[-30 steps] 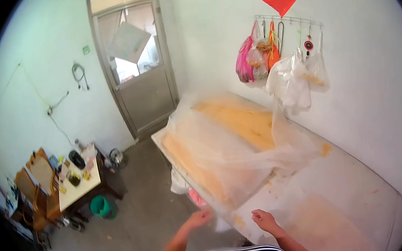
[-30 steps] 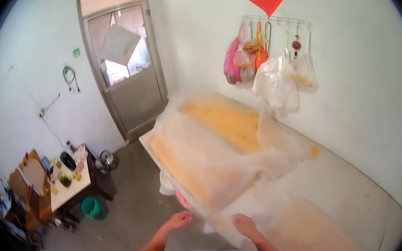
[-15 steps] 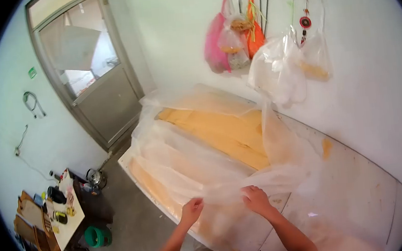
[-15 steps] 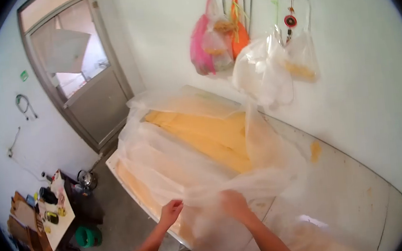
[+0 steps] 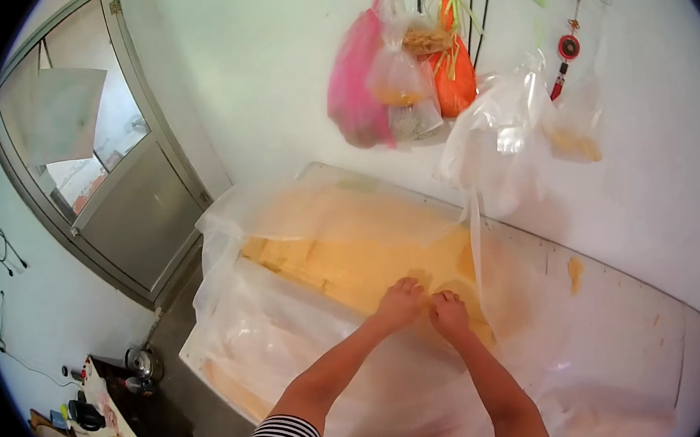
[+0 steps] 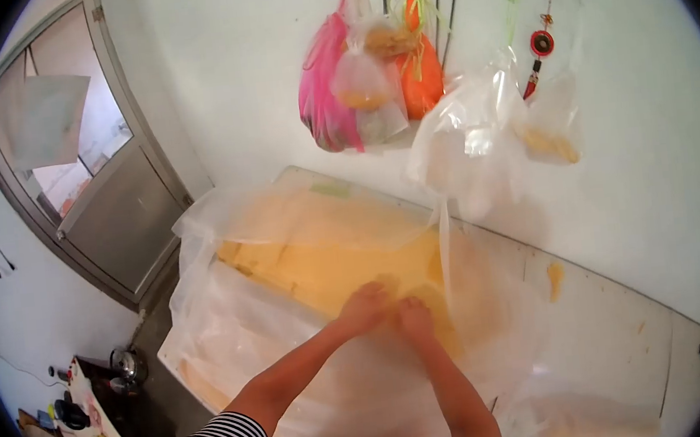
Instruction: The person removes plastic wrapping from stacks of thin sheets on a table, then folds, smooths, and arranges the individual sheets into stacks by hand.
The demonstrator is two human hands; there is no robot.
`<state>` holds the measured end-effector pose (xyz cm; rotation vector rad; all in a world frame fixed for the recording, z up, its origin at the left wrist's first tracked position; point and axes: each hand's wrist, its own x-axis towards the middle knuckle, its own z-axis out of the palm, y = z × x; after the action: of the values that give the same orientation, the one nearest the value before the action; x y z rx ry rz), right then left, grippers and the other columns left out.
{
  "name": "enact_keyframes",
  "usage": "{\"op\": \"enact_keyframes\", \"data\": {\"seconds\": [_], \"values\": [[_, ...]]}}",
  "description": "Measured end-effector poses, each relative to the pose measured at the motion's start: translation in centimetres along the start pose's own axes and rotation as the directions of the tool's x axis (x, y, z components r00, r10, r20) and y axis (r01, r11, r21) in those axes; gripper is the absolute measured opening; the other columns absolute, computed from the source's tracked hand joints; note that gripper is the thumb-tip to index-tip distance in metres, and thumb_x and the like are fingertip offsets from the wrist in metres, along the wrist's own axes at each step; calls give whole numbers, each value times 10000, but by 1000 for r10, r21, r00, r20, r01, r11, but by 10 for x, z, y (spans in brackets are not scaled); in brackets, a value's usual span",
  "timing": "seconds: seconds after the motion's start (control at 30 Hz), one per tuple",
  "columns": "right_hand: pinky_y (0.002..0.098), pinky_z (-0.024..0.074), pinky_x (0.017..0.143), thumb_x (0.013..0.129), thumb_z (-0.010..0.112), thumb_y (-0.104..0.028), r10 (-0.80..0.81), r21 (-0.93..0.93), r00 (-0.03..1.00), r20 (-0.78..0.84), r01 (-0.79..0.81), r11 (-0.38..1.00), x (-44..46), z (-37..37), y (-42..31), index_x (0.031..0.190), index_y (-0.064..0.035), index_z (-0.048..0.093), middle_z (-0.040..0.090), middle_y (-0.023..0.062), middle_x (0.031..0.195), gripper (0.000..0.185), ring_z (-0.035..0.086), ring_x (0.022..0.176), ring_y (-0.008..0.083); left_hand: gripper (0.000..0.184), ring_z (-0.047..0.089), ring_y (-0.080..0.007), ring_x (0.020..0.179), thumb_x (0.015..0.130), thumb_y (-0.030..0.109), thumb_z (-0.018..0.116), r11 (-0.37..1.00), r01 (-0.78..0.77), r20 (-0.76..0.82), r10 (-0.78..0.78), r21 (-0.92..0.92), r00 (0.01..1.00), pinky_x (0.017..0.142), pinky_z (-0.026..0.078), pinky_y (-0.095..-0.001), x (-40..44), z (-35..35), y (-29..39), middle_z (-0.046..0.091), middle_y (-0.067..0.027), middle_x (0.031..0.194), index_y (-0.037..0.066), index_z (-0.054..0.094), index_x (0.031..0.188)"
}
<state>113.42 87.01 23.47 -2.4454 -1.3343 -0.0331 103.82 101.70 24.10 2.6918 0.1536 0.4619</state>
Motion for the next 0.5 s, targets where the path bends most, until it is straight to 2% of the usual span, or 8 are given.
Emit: {"op": "enact_keyframes", "data": {"seconds": [0.13,0.2,0.23,0.3,0.37,0.4,0.47,0.5], "values": [[444,422,804,704,592,-176,40,-144,997,-62,-48,988,54,16,31,1049,-57,542,538,120,1055,368,508,989,305,507,376,-332,1218,708,184,591,993,-92,-101,99,67,990,972,352,-444,59,27,-48,412,-162,1297,43,502,1187],[459,400,812,713,605,-253,-21,-255,968,-250,-45,966,76,30,50,1096,-56,513,507,118,1072,440,470,1018,312,586,304,-336,1271,731,262,597,940,-47,-94,83,338,992,1019,281,-461,82,26,-63,365,-163,1338,43,450,1254],[459,400,812,713,605,-253,-20,-260,973,-229,-42,965,80,37,55,1096,-56,513,507,118,1072,440,470,1018,312,586,304,-336,1271,731,262,597,946,-37,-88,69,322,994,1019,281,-461,88,25,-69,365,-163,1338,43,450,1254],[466,375,820,726,606,-327,49,-148,967,-249,-88,985,93,23,40,1101,-61,494,485,121,1053,473,441,1019,333,539,255,-376,1286,743,303,589,977,7,-155,27,212,988,1017,212,-565,100,13,-84,335,-196,1362,20,486,1190],[468,364,827,733,605,-344,70,-142,975,-210,-101,985,98,10,29,1082,-62,500,482,124,1035,461,433,1015,336,679,243,-370,1290,727,411,606,986,142,-104,-132,92,986,1035,156,-571,111,12,-108,323,-190,1364,47,417,1267],[470,352,834,740,603,-360,91,-129,978,-189,-116,985,99,8,28,1064,-62,506,478,126,1018,451,425,1010,339,679,243,-370,1290,727,411,606,987,142,-86,-135,80,987,1035,156,-571,119,2,-115,323,-190,1364,47,417,1267],[466,349,834,742,603,-357,62,-131,979,-195,-89,987,94,12,32,1045,-60,510,478,131,1012,434,431,994,336,782,220,-367,1298,685,487,627,963,192,201,-230,189,952,1034,152,-575,123,-23,-115,299,-166,1381,93,368,1309],[462,346,833,744,602,-354,13,-133,976,-220,-43,990,89,14,35,1026,-59,514,477,135,1006,418,436,978,333,782,220,-367,1298,685,487,627,965,186,218,-225,184,950,1034,152,-575,117,-18,-117,299,-166,1381,93,368,1309]]}}
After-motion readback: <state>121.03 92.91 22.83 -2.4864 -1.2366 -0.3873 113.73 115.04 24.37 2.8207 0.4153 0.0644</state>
